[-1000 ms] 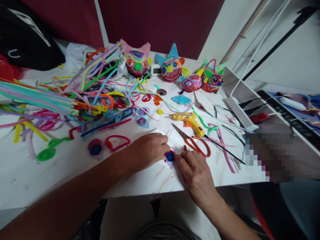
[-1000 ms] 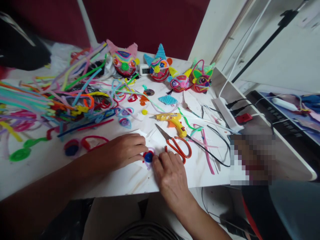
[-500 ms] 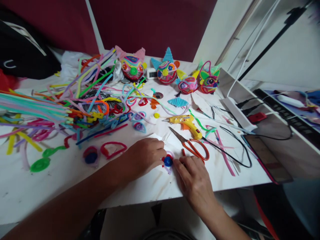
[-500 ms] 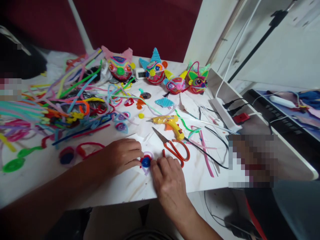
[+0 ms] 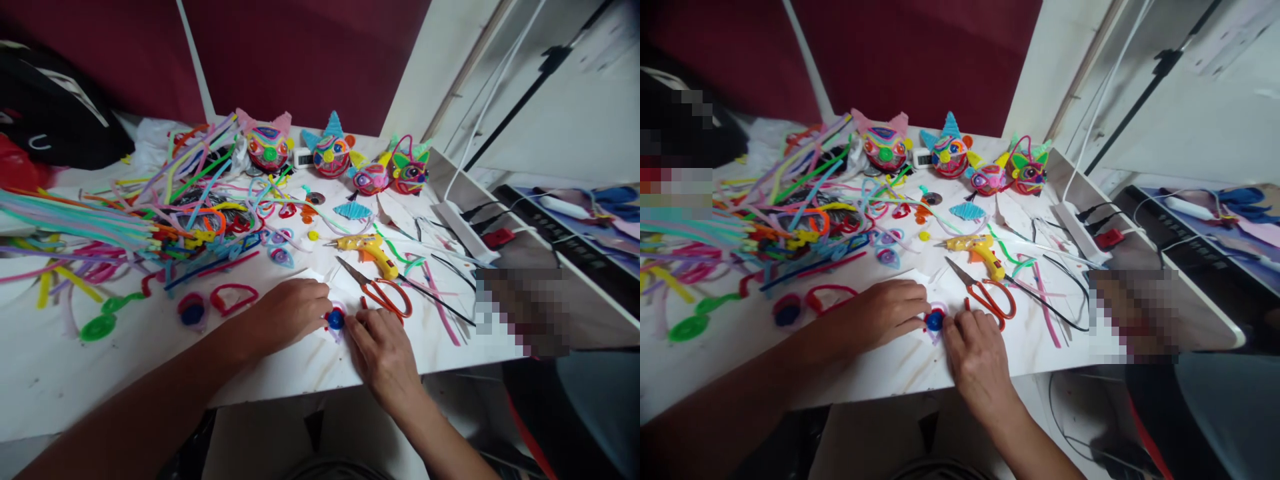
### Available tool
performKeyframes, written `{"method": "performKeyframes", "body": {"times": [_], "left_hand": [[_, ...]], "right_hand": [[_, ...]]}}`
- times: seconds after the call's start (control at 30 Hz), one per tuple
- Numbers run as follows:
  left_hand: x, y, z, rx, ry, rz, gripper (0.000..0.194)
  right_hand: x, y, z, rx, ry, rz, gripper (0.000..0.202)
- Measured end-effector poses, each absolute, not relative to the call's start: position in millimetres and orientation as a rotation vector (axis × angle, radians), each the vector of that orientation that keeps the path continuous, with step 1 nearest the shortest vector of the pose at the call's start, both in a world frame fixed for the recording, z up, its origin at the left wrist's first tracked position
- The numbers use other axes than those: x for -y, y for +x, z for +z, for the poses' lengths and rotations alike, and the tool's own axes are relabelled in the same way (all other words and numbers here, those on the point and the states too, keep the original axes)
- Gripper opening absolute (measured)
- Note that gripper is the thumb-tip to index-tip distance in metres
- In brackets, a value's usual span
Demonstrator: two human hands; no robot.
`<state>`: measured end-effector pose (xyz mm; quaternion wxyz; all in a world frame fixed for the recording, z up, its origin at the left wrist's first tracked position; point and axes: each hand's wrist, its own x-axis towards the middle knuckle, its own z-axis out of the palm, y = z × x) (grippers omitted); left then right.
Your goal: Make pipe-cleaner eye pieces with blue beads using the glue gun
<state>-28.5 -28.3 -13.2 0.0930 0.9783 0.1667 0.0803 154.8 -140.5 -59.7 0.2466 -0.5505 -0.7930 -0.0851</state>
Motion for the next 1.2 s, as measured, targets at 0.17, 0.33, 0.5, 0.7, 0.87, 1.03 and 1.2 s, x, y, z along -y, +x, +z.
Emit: {"method": "performKeyframes", "body": {"times": [0.17,0.33,0.5,0.7,0.87,1.03,1.2], "left_hand": [[28.7,-28.1,-13.7,-0.503,2.94,0.282,0.017],[27.9,-28.8,-15.7,-0.516,2.931,0.328,0.014],[27.6,-29.6,-16.8,-0.532,2.92,0.306,0.011],[29.2,-29.1,-16.4,-0.57,2.908,0.273,0.01],[29.9,-28.7,-16.5,-0.558,2.929,0.285,0.012],[28.6,-28.7,-16.5,-0.54,2.923,0.254,0.014],[28.1,-28.7,-14.4,-0.549,2.892,0.217,0.016]], "right_hand": [[139.4,152.3,-55.3,2.149,-1.513,-0.259,0.019],[140.2,152.6,-55.3,2.123,-1.503,-0.225,0.018],[139.8,153.8,-58.2,2.096,-1.478,-0.216,0.019],[137.2,153.9,-56.7,2.065,-1.45,-0.182,0.016],[137.1,155.1,-56.4,2.077,-1.429,-0.16,0.016],[138.1,156.6,-58.9,2.087,-1.432,-0.134,0.018],[137.4,157.9,-60.6,2.057,-1.413,-0.103,0.019]]}}
